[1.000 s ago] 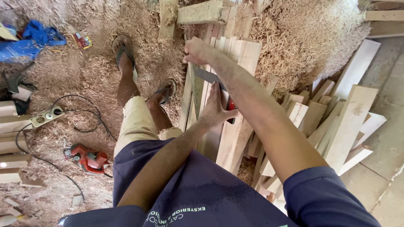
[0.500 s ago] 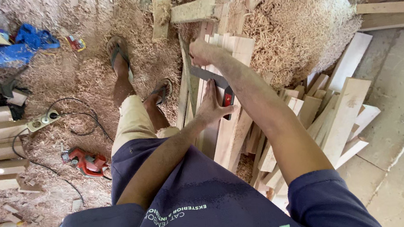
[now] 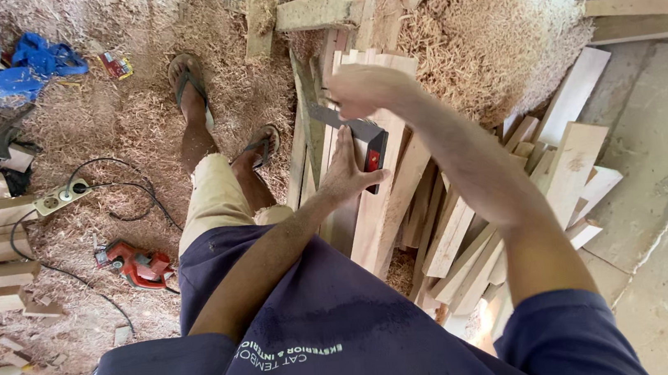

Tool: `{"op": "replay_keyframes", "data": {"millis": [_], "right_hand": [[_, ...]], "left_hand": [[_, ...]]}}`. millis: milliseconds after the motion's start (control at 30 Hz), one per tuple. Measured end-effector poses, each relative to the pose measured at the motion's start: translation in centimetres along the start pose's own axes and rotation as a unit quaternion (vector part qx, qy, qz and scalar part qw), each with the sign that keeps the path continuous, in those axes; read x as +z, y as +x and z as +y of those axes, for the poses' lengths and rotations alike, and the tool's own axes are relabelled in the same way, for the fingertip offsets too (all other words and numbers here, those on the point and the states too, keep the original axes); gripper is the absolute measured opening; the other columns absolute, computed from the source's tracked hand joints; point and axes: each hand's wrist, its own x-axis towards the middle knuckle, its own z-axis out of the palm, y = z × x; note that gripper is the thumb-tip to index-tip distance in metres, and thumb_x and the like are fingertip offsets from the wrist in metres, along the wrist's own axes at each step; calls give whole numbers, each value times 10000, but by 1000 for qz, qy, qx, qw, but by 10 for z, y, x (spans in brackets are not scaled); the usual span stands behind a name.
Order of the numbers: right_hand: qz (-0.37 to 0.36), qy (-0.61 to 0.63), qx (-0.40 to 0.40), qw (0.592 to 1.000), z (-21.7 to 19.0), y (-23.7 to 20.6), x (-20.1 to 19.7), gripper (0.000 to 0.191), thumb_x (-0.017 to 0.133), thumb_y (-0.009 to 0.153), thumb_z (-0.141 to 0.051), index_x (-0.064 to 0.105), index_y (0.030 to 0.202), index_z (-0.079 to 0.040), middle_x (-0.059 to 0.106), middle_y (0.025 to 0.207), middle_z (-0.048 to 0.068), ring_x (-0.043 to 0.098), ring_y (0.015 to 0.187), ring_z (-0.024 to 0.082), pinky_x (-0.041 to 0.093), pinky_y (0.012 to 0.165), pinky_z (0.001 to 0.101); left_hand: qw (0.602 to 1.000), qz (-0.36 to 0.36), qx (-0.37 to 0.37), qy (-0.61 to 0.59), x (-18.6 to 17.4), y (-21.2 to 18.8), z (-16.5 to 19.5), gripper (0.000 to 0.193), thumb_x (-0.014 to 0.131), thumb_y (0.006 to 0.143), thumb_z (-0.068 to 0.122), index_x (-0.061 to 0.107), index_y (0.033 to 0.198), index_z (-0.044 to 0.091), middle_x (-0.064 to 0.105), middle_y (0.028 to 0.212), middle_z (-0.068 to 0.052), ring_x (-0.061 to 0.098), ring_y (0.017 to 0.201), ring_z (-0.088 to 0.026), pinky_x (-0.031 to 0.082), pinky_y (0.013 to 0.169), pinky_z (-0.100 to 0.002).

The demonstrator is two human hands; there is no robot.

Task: The person measures a wooden plank with a tape measure and marks it with a pencil, then uses a try square to mark square lines on the wood. They move planks aside, position boards against a stack, and continue marking lines on multiple pieces of lumber.

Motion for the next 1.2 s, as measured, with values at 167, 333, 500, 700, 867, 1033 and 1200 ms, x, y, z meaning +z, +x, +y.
{"op": "replay_keyframes", "data": {"millis": [167, 333, 500, 700, 867, 1033, 1200], "right_hand": [[5, 32, 32, 999, -8, 51, 3, 119, 629, 931, -39, 714, 877, 23, 660, 780, 144, 646, 654, 196, 584, 566, 301], [74, 75, 44, 993, -11, 77, 4, 172, 657, 975, -123, 705, 928, 35, 663, 822, 130, 650, 664, 207, 562, 527, 319], [93, 68, -4, 993, -11, 64, 3, 198, 670, 984, -178, 714, 872, -21, 668, 774, 103, 608, 624, 197, 525, 492, 314], [93, 103, -7, 990, 7, 17, 21, 270, 645, 993, -168, 709, 789, -4, 646, 667, 72, 595, 544, 158, 476, 454, 318], [106, 177, 77, 976, 28, -42, 49, 279, 580, 1026, -220, 694, 841, -45, 647, 631, 38, 518, 454, 133, 418, 387, 323], [333, 347, 122, 868, 44, -97, 125, 366, 557, 1081, -320, 655, 849, -55, 588, 611, 20, 447, 455, 88, 330, 388, 263], [306, 480, 301, 764, 29, -104, 221, 374, 553, 1150, -267, 527, 1521, -228, 510, 693, 109, 403, 542, 199, 390, 460, 394]], "left_hand": [[1000, 10, 9, 22, 1, 4, -2, 1474, 762, 708, 714, -166, 1582, -27, -84, 1698, -260, -20, 1593, -370, 100, 1288, -496], [998, 9, 34, 57, -2, 8, -9, 1456, 751, 742, 703, -163, 1591, -48, -97, 1704, -291, -32, 1604, -400, 87, 1300, -492], [998, -7, 18, 67, -1, 7, -9, 1458, 729, 766, 742, -192, 1565, -58, -117, 1687, -293, -61, 1592, -399, 77, 1296, -481], [999, -15, -19, 44, 7, 8, -13, 1419, 744, 765, 657, -192, 1564, -49, -84, 1694, -251, 5, 1593, -367, 135, 1288, -455], [998, 8, -60, 15, 32, 14, -17, 1224, 747, 806, 308, -142, 1554, -79, 42, 1646, -277, 229, 1498, -400, 318, 1222, -436], [990, 62, -123, -19, 66, 0, -29, 584, 451, 951, -4, 252, 1492, -96, 559, 1213, -289, 709, 1000, -351, 619, 804, -396], [985, 0, -169, 26, 78, -31, -67, 520, 503, 868, -58, 349, 1358, -138, 608, 1054, -266, 721, 871, -371, 660, 681, -436]]}}
